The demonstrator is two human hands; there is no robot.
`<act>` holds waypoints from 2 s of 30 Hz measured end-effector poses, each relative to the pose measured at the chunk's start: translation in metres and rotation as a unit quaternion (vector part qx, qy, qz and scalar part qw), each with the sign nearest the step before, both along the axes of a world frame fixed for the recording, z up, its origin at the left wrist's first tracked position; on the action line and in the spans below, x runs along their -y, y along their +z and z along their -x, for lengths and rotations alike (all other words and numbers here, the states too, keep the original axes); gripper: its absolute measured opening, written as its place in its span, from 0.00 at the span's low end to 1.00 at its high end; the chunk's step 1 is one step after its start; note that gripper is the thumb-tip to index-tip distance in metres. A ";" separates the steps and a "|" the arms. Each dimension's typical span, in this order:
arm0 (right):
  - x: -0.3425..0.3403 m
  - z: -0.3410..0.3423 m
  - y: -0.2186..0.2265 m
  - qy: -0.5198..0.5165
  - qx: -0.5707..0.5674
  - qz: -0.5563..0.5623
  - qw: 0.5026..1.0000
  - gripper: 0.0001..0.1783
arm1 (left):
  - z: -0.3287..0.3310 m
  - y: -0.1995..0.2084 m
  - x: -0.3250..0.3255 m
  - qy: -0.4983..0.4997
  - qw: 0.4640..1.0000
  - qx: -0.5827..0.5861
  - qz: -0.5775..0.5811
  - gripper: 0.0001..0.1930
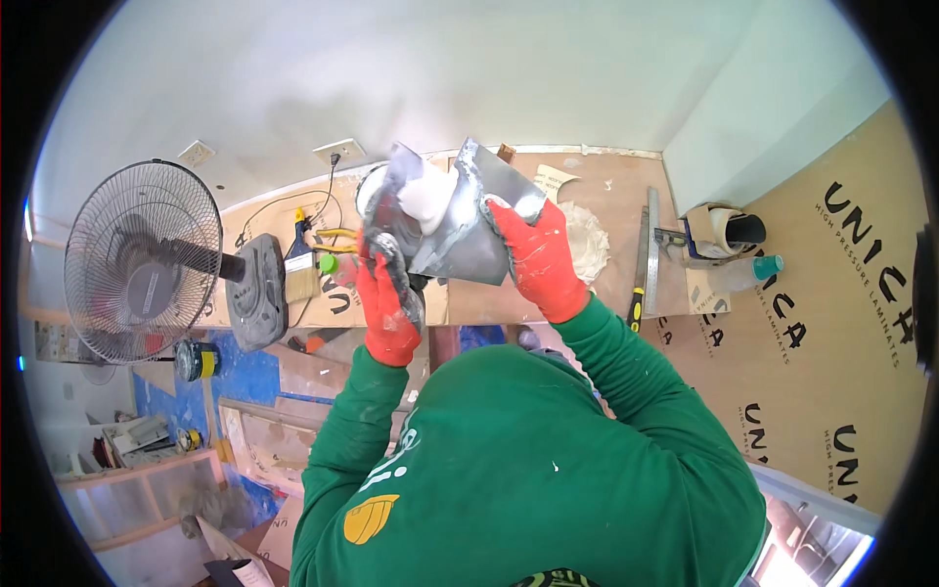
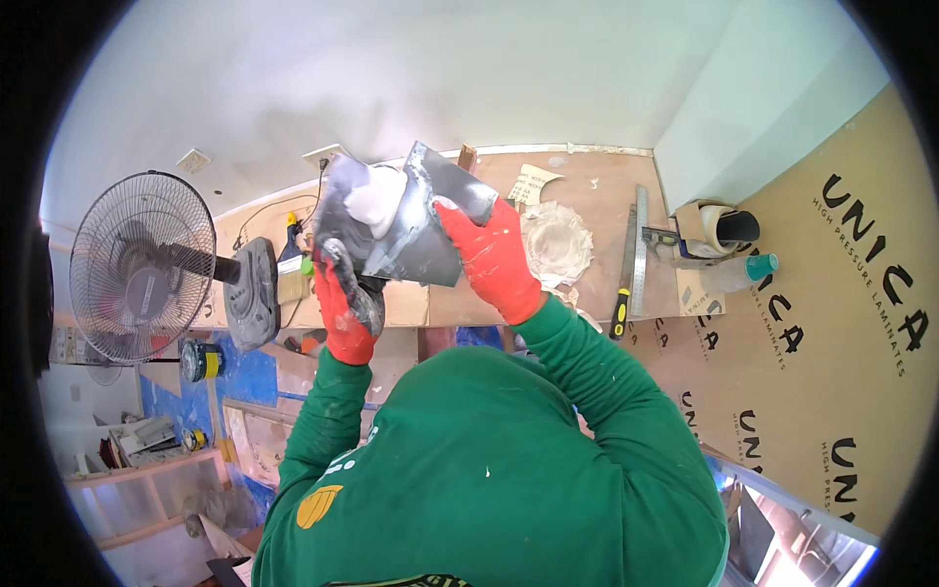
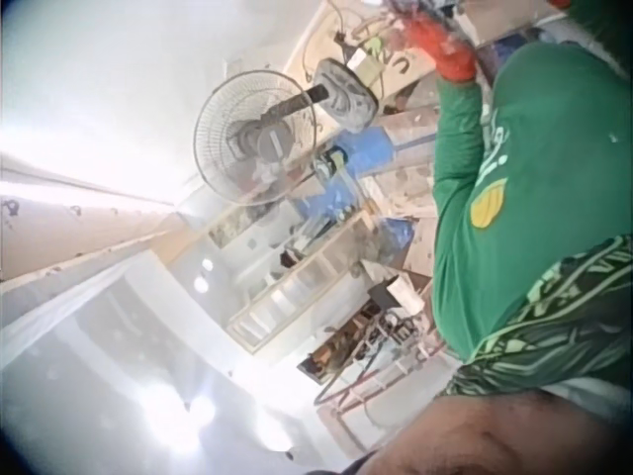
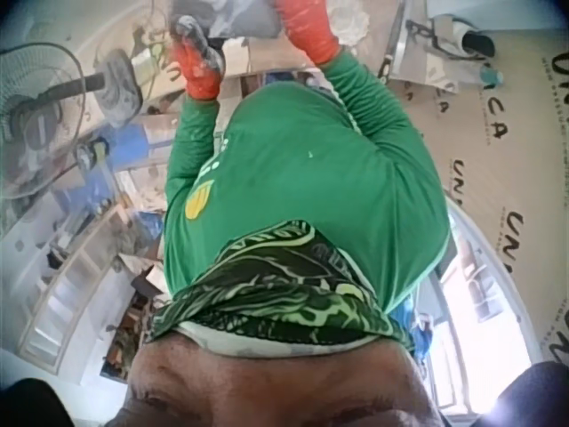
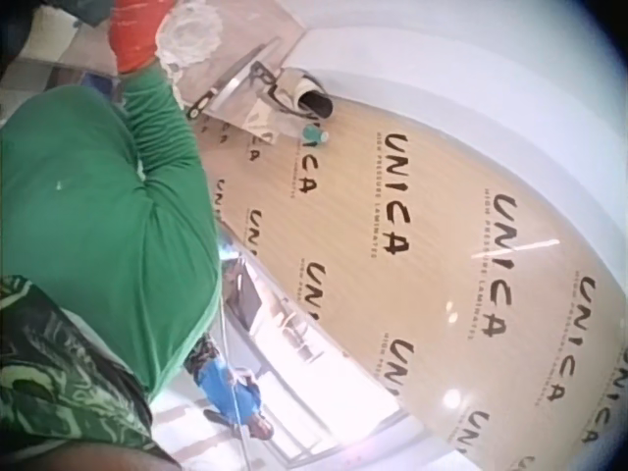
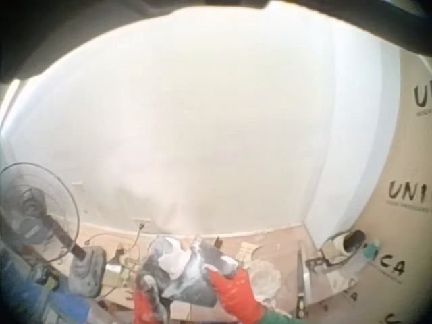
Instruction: The person applies plaster to a wall using a spatula, spreading the material across horizontal cracks and smoothing it out while holding a supply of plaster on a board.
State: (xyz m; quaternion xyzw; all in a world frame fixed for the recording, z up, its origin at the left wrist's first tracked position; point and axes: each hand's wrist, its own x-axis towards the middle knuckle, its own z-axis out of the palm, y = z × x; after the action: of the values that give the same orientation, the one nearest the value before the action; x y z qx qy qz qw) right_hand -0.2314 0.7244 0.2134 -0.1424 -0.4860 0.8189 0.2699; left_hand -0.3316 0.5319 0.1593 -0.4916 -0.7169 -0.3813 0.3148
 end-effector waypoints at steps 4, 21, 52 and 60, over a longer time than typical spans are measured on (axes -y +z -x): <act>0.005 -0.002 0.004 -0.050 -0.020 -0.131 0.990 0.15 | -0.006 0.015 0.017 -0.006 0.997 -0.025 0.078 0.25; -0.092 -0.024 0.069 -0.118 -0.161 0.169 0.965 0.23 | 0.038 -0.060 0.110 -0.124 0.979 0.116 0.111 0.21; -0.402 -0.005 0.404 -0.609 0.262 -0.591 0.459 0.17 | 0.077 -0.172 0.043 0.159 0.904 0.357 0.174 0.18; -0.374 0.017 0.391 -0.541 0.233 -0.611 0.529 0.18 | 0.084 -0.171 0.038 0.158 0.905 0.349 0.183 0.18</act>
State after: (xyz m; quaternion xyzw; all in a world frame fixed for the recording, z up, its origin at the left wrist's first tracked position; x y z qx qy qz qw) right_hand -0.2479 1.0981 0.6045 -0.3638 -0.7433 -0.0430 0.5597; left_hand -0.4160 0.4943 -0.0115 -0.2563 -0.9062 -0.3362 0.0053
